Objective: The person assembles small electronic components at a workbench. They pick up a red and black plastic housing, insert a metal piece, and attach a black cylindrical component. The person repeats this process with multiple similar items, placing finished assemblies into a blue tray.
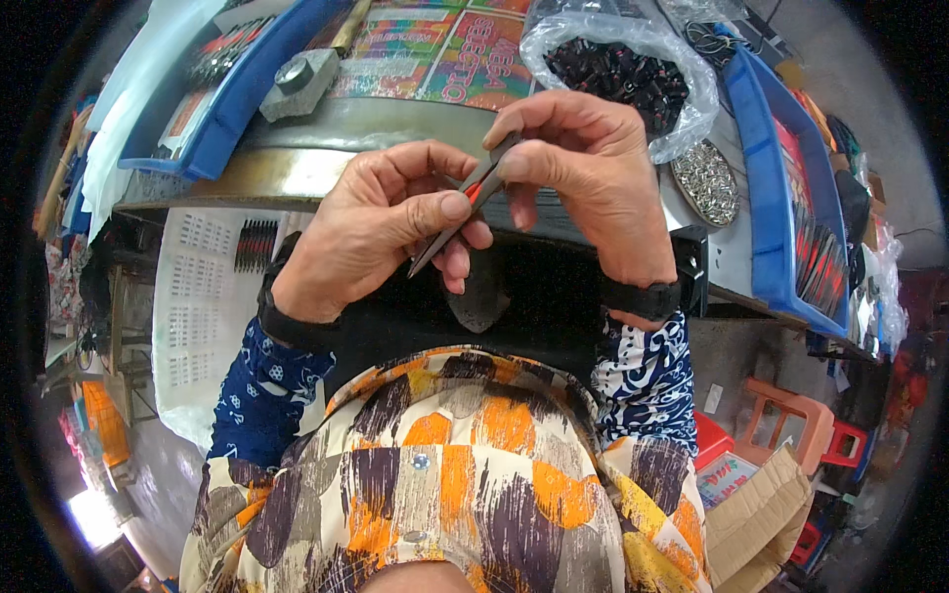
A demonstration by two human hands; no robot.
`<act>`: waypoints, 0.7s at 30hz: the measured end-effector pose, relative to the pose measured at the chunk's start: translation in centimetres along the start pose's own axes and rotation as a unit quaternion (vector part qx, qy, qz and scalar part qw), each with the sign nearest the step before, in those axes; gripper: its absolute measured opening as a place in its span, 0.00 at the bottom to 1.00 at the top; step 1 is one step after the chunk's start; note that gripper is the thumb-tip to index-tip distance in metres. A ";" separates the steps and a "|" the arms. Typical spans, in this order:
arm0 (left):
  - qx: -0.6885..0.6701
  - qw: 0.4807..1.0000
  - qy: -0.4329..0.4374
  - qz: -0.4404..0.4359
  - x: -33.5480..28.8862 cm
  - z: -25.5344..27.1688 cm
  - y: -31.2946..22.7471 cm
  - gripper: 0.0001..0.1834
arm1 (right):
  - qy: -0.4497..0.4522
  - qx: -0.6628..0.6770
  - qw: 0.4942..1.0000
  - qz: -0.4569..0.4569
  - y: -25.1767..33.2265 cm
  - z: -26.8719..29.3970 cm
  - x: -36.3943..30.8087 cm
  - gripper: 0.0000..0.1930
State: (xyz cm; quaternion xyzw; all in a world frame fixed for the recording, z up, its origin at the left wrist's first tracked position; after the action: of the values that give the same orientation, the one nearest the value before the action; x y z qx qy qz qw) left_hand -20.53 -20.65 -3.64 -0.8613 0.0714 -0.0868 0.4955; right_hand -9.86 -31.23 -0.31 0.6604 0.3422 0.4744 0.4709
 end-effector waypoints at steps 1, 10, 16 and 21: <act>0.028 0.999 -0.002 -0.017 0.1 -0.1 -0.4 0.14 | -0.009 -0.005 1.000 -0.006 0.1 0.1 0.0 0.09; 0.355 0.911 -0.157 -0.137 0.1 -1.5 -2.8 0.10 | -0.050 -0.057 0.996 -0.041 0.5 -0.3 0.4 0.08; 0.438 0.863 -0.194 -0.162 -0.1 -0.9 -2.4 0.10 | -0.073 -0.033 0.996 -0.043 -0.4 -0.6 0.0 0.07; 0.485 0.836 -0.197 -0.161 -0.2 -0.5 -1.7 0.10 | -0.090 -0.015 0.994 -0.056 -1.4 -0.6 -0.4 0.09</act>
State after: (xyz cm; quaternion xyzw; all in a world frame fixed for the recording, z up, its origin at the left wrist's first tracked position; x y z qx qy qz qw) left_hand -20.79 -20.19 -1.89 -0.5086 -0.2191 -0.0170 0.8325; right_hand -10.61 -30.93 -1.73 0.6733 0.3278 0.3911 0.5351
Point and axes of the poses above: each hand's wrist, its own x-axis towards the middle knuckle, its own z-axis out of the back of the hand, y = z × x, the point moved 6 cm from there along x, towards the middle knuckle, and after that the axes turned 12 degrees about y, right-handed, at the moved point
